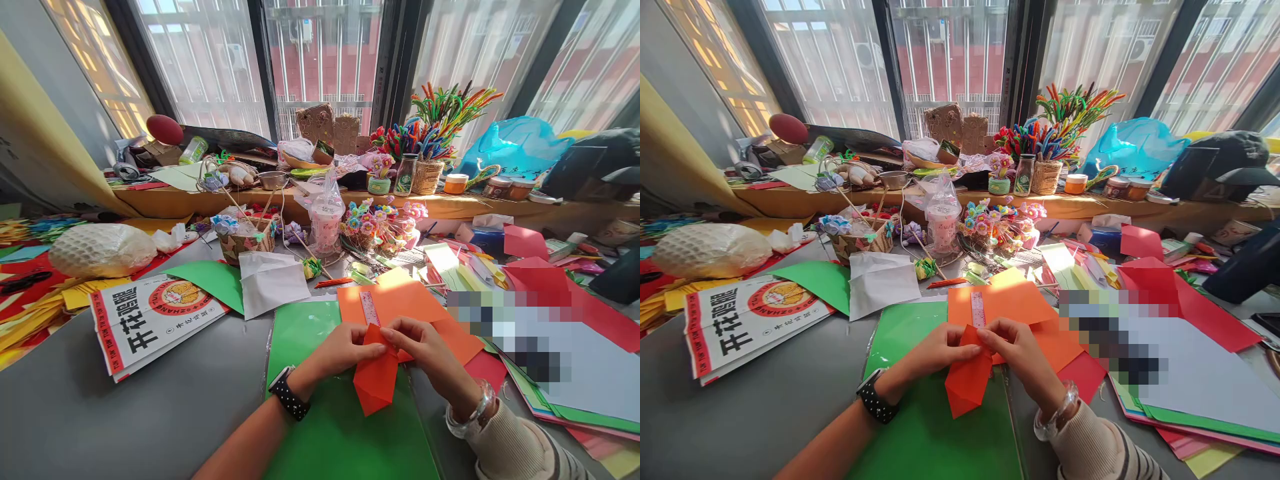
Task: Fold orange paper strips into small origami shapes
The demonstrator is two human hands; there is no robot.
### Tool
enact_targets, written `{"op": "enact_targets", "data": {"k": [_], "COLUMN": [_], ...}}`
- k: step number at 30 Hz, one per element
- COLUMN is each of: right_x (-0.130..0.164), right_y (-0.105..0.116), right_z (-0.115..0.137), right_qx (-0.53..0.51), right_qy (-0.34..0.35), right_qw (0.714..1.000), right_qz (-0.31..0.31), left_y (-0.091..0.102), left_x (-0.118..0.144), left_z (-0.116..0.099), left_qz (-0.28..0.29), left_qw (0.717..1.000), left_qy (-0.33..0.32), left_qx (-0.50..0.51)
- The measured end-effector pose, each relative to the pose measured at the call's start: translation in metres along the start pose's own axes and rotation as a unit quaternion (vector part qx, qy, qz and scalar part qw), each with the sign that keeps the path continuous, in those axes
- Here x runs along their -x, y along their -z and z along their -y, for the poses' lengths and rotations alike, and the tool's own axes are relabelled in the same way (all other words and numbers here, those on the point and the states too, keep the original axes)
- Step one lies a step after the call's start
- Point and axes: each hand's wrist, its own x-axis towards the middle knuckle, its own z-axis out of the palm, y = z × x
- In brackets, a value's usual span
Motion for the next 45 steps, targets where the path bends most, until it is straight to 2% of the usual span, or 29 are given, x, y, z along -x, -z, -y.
{"op": "enact_targets", "data": {"k": [7, 10, 15, 18, 22, 26, 31, 40, 45], "right_x": [-0.002, -0.003, -0.002, 0.0, 0.0, -0.001, -0.001, -0.003, -0.004], "right_y": [-0.005, -0.004, 0.001, 0.003, 0.003, 0.004, 0.003, 0.002, 0.003], "right_z": [-0.006, -0.008, -0.003, 0.001, 0.003, 0.001, -0.003, -0.005, -0.004], "right_qx": [0.003, -0.004, -0.012, 0.007, 0.019, 0.017, 0.016, 0.037, 0.014], "right_qy": [0.007, 0.032, 0.012, 0.0, 0.017, 0.014, -0.016, -0.025, -0.042], "right_qw": [0.999, 0.998, 1.0, 1.0, 1.0, 1.0, 1.0, 0.999, 0.999], "right_qz": [-0.036, -0.047, -0.01, 0.008, -0.013, -0.02, 0.011, 0.0, 0.004], "left_y": [-0.001, -0.001, -0.001, -0.002, -0.003, -0.005, -0.005, -0.004, -0.003], "left_x": [-0.001, -0.001, -0.001, -0.001, -0.003, -0.004, -0.004, -0.002, -0.003], "left_z": [-0.001, -0.001, -0.001, 0.0, 0.001, 0.001, -0.002, -0.006, -0.009], "left_qz": [0.012, 0.009, -0.007, -0.038, -0.086, -0.108, -0.177, -0.193, -0.212], "left_qw": [0.999, 1.0, 1.0, 0.999, 0.996, 0.994, 0.982, 0.979, 0.976], "left_qy": [0.006, 0.005, 0.003, -0.008, -0.021, -0.036, -0.062, -0.057, -0.046], "left_qx": [0.03, 0.023, 0.025, 0.032, 0.009, 0.0, -0.014, -0.027, -0.004]}}
